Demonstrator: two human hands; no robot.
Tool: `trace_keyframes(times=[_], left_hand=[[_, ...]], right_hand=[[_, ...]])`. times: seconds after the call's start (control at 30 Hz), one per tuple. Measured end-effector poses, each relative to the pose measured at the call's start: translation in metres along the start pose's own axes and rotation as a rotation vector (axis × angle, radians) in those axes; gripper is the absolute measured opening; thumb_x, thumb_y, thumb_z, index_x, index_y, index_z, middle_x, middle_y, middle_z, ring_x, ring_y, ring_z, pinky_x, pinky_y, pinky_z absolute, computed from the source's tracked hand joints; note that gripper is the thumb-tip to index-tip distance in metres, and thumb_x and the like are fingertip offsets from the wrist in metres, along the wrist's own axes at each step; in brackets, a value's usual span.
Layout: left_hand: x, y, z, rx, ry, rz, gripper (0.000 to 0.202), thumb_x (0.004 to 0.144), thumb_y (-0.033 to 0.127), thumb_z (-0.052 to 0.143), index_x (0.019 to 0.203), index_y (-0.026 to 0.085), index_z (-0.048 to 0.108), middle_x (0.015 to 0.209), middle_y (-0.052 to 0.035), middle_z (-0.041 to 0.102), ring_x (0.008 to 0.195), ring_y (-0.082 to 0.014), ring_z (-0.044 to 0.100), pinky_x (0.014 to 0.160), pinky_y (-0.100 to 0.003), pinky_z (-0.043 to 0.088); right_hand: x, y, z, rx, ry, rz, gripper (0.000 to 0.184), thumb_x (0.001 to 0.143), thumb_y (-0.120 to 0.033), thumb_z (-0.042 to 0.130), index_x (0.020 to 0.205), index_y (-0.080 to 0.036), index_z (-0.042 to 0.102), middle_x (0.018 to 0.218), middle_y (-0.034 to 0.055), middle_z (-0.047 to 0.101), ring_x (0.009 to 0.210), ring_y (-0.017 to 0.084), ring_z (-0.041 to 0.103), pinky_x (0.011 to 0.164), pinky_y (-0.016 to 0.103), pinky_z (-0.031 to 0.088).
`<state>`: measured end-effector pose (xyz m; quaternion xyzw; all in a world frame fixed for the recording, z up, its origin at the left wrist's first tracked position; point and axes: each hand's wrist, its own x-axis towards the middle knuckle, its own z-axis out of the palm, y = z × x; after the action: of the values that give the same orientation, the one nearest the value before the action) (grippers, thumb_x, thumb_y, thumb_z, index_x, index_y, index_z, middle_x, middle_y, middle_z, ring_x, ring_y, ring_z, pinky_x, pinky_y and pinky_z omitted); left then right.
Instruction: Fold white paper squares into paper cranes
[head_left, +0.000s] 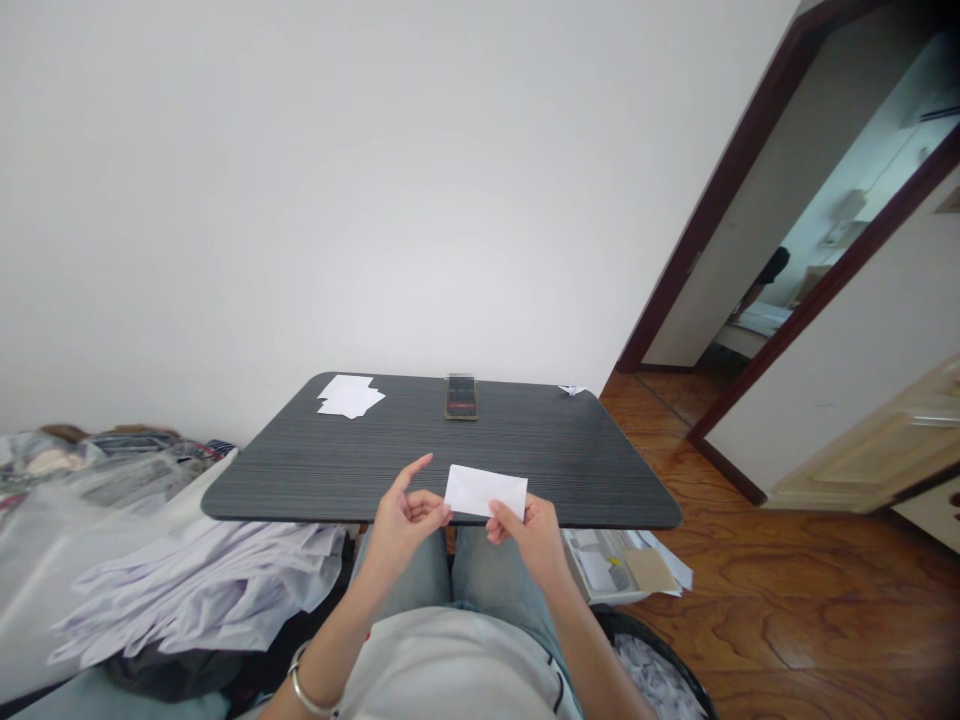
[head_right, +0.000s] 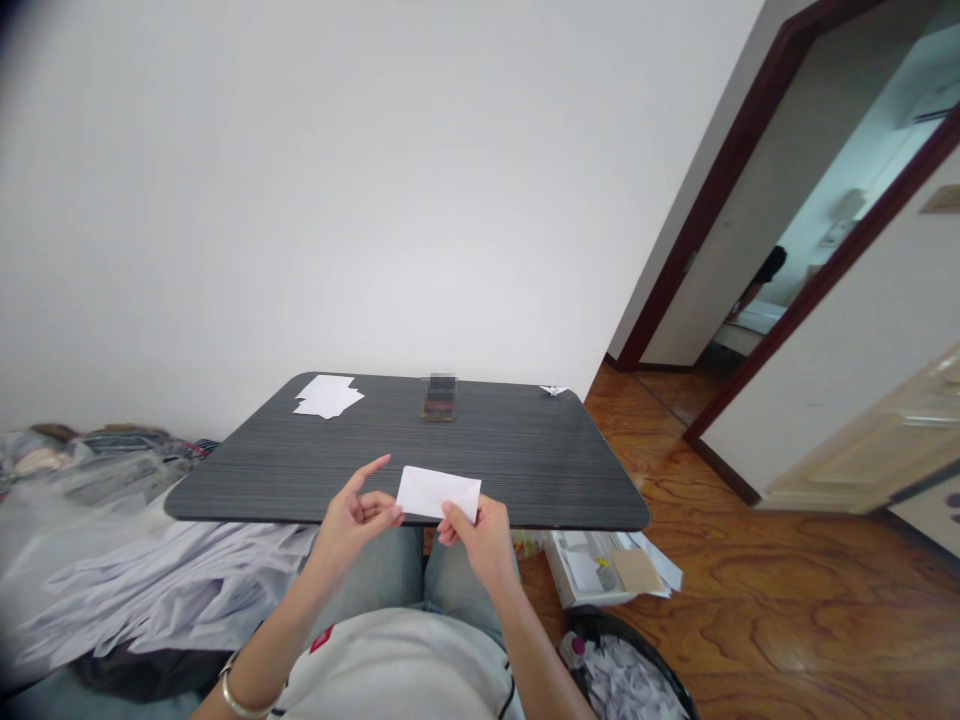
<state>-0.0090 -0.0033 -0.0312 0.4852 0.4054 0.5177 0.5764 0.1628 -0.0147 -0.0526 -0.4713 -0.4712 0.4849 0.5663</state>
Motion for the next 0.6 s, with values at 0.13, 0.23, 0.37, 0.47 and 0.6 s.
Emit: trace_keyframes(times=[0.13,0.23,0.37,0.47,0.6], left_hand=[[0.001,0.001,-0.002,-0.025,0.004,0.019,0.074,0.064,0.027,0.069,0.126,0.009,0.033,0.057,0.0041,0.059,0.054,-0.0109,0.057,0.059,-0.024,0.048],[0.002,0.001,0.001,-0.071,-0.041,-0.004,0.062,0.066,0.030,0.067,0.120,0.012,0.043,0.069,0.0005,0.060,0.063,-0.0130,0.057,0.060,-0.026,0.049],[0.001,0.000,0.011,-0.059,-0.148,-0.024,0.056,0.061,0.023,0.072,0.112,0.013,0.051,0.084,-0.0039,0.064,0.075,-0.0140,0.058,0.069,-0.024,0.045],[0.001,-0.002,0.018,-0.011,-0.089,-0.021,0.045,0.064,0.023,0.070,0.105,0.014,0.056,0.078,-0.0022,0.064,0.069,-0.0120,0.057,0.066,-0.021,0.043],[0.001,-0.003,0.020,0.045,-0.013,0.004,0.034,0.062,0.024,0.071,0.092,0.013,0.060,0.073,-0.0012,0.063,0.064,-0.0119,0.055,0.060,-0.020,0.041]], right_hand=[[-0.001,-0.001,-0.001,-0.001,-0.017,-0.003,0.029,0.069,-0.039,0.065,0.061,-0.012,0.061,0.050,0.0030,0.063,0.041,0.012,0.056,0.044,0.022,0.048],[-0.004,-0.003,0.001,-0.016,-0.035,-0.016,0.028,0.070,-0.038,0.065,0.061,-0.012,0.061,0.050,0.0029,0.063,0.042,0.012,0.056,0.044,0.022,0.048],[-0.008,-0.005,0.006,-0.054,-0.085,-0.034,0.026,0.070,-0.037,0.064,0.064,-0.012,0.061,0.051,0.0030,0.064,0.043,0.012,0.057,0.044,0.022,0.049],[-0.009,-0.005,0.009,-0.089,-0.094,-0.041,0.025,0.070,-0.036,0.064,0.064,-0.012,0.061,0.051,0.0033,0.064,0.043,0.013,0.058,0.044,0.023,0.049],[-0.010,-0.004,0.008,-0.137,-0.096,-0.061,0.024,0.071,-0.036,0.062,0.068,-0.012,0.062,0.053,0.0041,0.065,0.045,0.015,0.059,0.046,0.025,0.050]])
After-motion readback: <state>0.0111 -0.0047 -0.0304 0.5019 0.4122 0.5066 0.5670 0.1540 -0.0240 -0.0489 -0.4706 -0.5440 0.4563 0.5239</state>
